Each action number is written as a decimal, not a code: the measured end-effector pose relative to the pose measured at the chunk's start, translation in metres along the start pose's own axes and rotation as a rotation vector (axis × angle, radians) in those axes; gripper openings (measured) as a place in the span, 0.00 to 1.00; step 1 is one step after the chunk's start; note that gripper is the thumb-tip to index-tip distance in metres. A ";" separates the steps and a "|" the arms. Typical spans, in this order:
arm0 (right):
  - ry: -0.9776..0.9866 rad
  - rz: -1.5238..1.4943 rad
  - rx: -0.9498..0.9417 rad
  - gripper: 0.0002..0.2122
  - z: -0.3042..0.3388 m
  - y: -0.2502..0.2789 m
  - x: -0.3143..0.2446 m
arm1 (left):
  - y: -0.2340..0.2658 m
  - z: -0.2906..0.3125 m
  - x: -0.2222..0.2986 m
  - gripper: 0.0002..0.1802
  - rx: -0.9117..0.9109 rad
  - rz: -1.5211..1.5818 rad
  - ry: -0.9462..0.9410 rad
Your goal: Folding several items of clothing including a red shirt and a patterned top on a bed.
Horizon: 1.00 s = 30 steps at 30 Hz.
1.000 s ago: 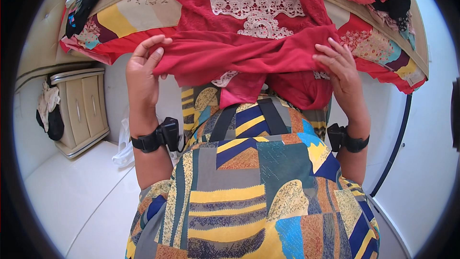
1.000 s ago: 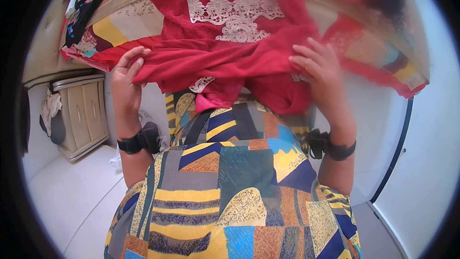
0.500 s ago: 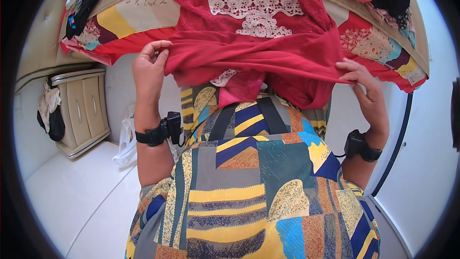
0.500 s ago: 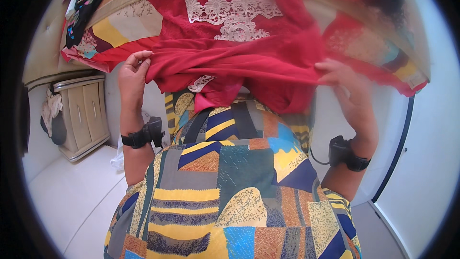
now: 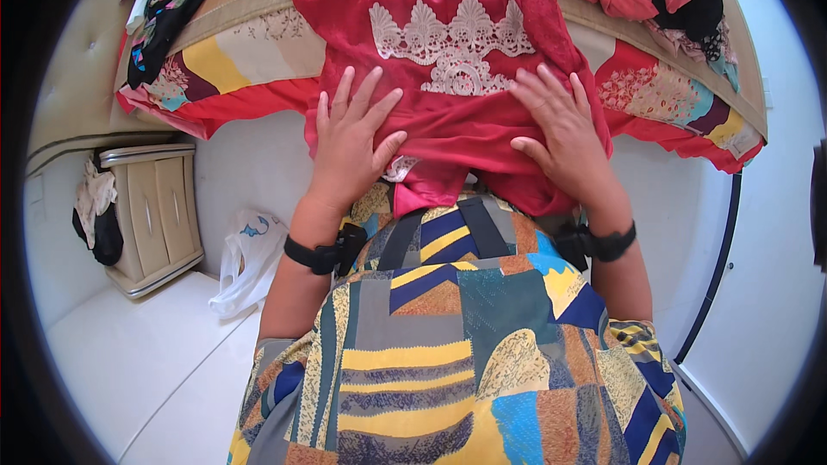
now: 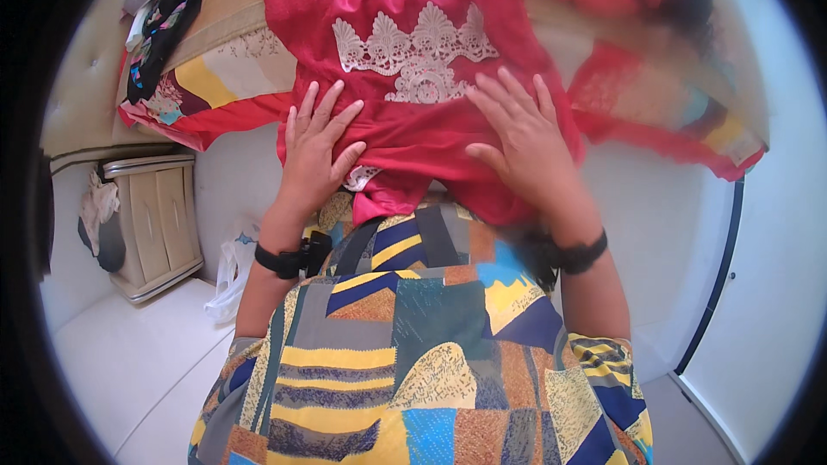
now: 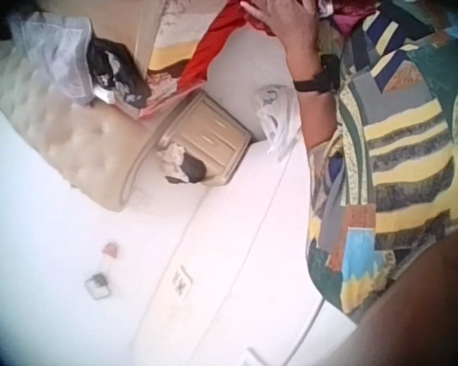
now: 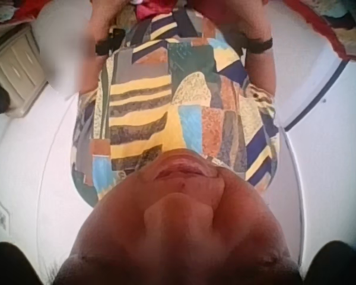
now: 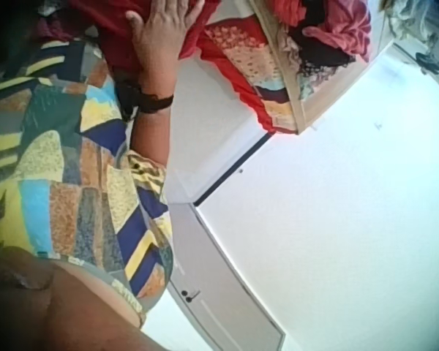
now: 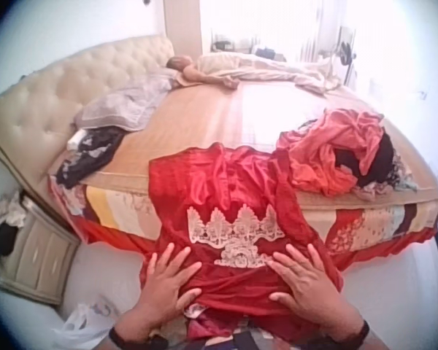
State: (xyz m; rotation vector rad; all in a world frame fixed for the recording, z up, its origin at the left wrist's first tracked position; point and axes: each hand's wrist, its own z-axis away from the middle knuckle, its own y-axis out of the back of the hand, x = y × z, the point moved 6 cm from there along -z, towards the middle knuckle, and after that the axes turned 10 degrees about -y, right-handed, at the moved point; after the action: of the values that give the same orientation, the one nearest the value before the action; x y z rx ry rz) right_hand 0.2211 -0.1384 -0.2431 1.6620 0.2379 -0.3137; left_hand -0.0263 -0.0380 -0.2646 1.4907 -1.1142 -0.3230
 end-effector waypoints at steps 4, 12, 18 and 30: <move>-0.012 0.025 0.057 0.22 -0.001 0.000 0.017 | -0.006 0.004 -0.003 0.27 -0.033 -0.088 0.034; -0.119 -0.024 0.149 0.24 0.006 0.002 0.026 | -0.008 0.010 -0.023 0.29 0.086 0.038 0.157; -0.211 -0.180 0.199 0.25 0.014 -0.005 0.045 | -0.012 0.023 -0.043 0.33 0.191 0.200 0.238; -0.440 -0.458 0.185 0.32 0.027 -0.014 0.064 | -0.038 0.061 -0.085 0.42 0.281 0.709 0.672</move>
State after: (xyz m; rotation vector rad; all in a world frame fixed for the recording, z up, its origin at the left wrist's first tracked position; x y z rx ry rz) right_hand 0.2751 -0.1652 -0.2810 1.6592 0.2606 -1.0591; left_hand -0.0969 -0.0156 -0.3475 1.1917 -1.0651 0.7977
